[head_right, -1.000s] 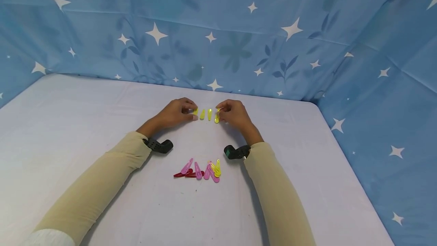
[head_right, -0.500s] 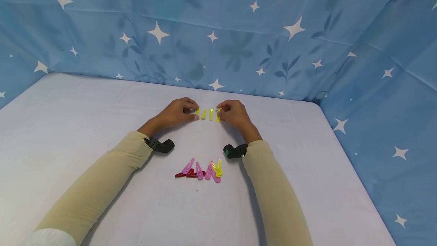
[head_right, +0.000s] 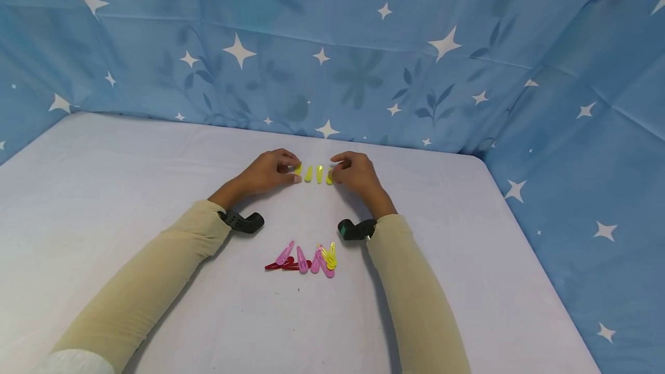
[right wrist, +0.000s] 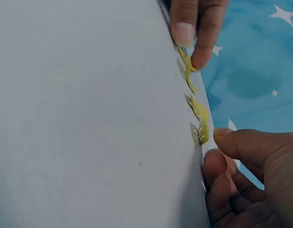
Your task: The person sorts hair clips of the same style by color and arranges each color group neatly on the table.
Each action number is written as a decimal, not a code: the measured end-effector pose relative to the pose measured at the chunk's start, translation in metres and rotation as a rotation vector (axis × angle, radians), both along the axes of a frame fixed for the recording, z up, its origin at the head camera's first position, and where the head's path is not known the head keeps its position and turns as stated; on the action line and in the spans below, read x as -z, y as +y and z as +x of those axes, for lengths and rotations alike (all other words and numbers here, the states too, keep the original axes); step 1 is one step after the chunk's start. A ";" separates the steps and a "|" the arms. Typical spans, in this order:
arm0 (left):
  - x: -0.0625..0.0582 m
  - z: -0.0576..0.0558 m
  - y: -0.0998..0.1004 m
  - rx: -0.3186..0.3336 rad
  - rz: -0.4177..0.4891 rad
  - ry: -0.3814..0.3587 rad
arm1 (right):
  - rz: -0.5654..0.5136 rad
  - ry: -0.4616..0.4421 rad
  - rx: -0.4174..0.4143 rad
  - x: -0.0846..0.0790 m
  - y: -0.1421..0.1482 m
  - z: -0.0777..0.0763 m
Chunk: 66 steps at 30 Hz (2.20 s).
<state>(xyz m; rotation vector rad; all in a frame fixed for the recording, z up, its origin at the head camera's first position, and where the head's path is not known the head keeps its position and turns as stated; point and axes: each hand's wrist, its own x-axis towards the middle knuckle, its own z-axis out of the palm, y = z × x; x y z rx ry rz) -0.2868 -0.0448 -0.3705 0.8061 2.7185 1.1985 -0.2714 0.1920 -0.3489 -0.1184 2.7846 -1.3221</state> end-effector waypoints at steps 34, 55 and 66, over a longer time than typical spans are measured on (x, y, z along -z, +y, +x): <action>0.000 -0.002 0.001 -0.016 -0.002 -0.002 | -0.115 -0.009 -0.273 -0.024 0.014 0.058; -0.001 0.002 0.001 -0.023 -0.007 -0.007 | -0.048 -0.029 -0.427 -0.023 0.015 0.106; -0.002 0.001 0.001 -0.011 -0.005 -0.002 | -0.020 -0.034 -0.461 -0.011 0.023 0.125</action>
